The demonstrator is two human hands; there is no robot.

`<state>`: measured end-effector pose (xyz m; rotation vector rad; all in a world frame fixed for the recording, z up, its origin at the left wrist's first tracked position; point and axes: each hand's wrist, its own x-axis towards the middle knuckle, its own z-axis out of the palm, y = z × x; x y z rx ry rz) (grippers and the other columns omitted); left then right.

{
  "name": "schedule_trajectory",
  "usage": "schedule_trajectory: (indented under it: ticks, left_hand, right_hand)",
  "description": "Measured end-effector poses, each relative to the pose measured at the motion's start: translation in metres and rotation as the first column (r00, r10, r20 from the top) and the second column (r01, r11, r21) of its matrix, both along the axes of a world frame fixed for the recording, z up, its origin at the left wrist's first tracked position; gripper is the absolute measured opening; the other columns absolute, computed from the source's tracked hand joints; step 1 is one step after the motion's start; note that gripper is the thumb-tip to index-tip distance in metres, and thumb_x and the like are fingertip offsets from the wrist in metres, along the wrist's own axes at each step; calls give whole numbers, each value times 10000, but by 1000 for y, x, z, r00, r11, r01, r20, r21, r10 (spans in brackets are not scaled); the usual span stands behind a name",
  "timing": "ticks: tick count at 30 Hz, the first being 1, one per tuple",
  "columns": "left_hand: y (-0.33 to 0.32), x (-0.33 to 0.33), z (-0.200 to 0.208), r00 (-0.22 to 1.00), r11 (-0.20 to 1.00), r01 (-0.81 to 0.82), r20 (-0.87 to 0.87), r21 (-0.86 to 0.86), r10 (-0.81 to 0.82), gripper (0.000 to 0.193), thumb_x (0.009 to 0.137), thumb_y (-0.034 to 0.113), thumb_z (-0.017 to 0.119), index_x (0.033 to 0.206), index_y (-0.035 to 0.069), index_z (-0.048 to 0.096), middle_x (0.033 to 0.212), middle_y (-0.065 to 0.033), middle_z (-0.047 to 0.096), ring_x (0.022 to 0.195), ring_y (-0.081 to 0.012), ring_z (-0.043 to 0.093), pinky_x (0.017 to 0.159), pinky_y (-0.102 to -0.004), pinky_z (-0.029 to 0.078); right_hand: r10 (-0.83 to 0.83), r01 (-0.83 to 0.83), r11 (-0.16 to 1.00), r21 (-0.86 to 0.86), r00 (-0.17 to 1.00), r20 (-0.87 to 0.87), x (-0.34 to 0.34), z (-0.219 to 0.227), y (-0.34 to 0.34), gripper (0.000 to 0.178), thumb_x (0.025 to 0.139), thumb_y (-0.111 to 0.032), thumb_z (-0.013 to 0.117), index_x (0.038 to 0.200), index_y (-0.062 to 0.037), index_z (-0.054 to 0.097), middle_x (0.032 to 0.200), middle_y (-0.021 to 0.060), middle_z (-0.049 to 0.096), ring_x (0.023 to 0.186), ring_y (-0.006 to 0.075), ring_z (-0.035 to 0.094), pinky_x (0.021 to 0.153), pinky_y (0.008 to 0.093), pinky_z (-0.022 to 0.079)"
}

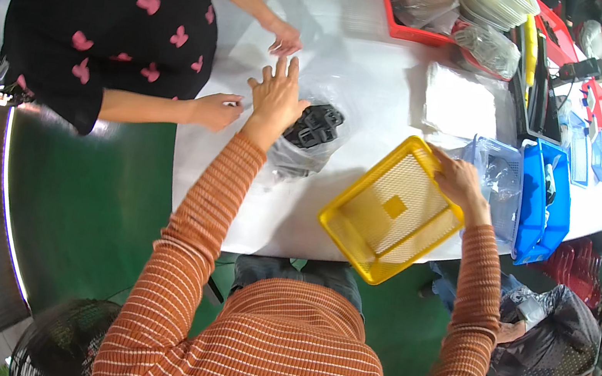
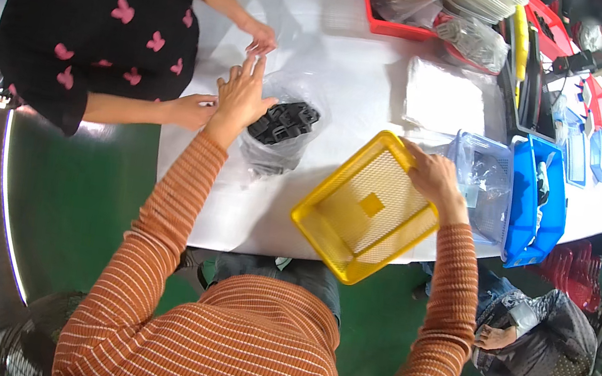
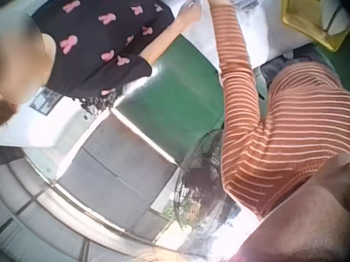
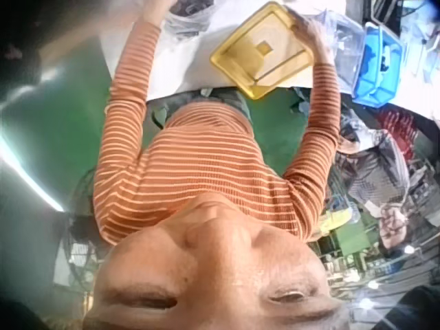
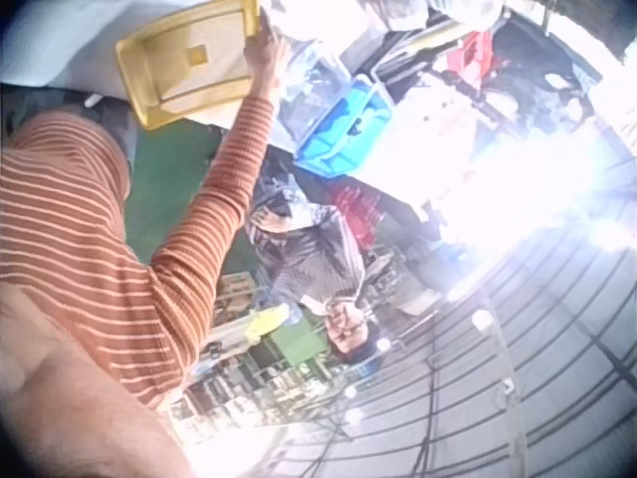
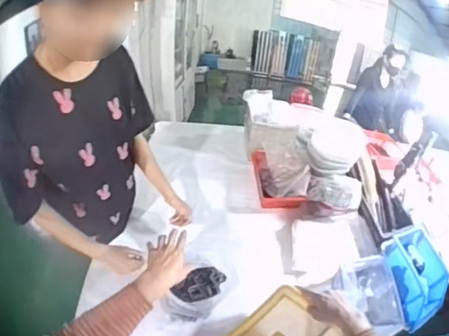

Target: The person handles small black items and labels, placing them into plastic bags and sealing them with tape. They move between tables to retrieve materials and organize items into baskets.

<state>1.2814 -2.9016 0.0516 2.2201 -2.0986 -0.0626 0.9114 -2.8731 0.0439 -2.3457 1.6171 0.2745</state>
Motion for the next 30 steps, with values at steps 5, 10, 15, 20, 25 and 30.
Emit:
schedule_trajectory:
  ticks: [5,10,15,20,25,30]
  left_hand:
    - [-70,21,-46,986,927,154,15,342,-169,312,766,276,681,991,61,661,1015,-135,644,992,-276,608,817,-426,484]
    - [-97,30,-50,944,948,316,-93,-27,-317,172,803,242,632,829,84,696,779,-128,666,796,-220,664,667,-383,517]
    - [-112,68,13,915,996,83,-398,31,-64,179,827,204,583,852,60,686,625,-108,643,549,-228,638,558,-354,509]
    - [-117,76,59,815,993,-115,-575,-41,70,204,851,171,564,914,0,656,634,-76,644,500,-138,622,465,-251,472]
    - [-121,57,51,520,989,-103,-841,111,148,218,893,172,542,1007,17,644,658,-33,594,500,-124,603,445,-217,456]
    - [-164,-3,36,442,970,71,-879,234,180,253,904,191,532,1024,-13,617,733,-84,605,563,-160,628,501,-238,484]
  right_hand:
    - [68,-23,972,-232,980,187,83,6,-5,798,742,-491,681,1385,-158,346,1058,176,598,993,313,567,872,410,453]
    - [68,-79,997,13,920,385,190,-39,15,303,805,-339,642,1036,-159,566,650,129,627,627,333,632,567,454,492]
    - [-14,53,997,-48,803,595,162,13,-9,170,783,-296,660,759,-129,637,652,74,640,626,291,633,565,418,494]
    - [64,47,986,-161,781,621,105,34,-69,66,777,-171,664,807,-114,681,737,58,672,646,236,644,610,327,506]
    - [31,154,954,-257,802,597,42,28,-167,121,768,-199,629,846,-148,707,759,93,667,700,294,644,661,386,510]
    - [-83,215,928,-304,915,395,-14,35,-257,203,809,-265,605,954,-155,696,897,92,683,838,279,652,763,397,505]
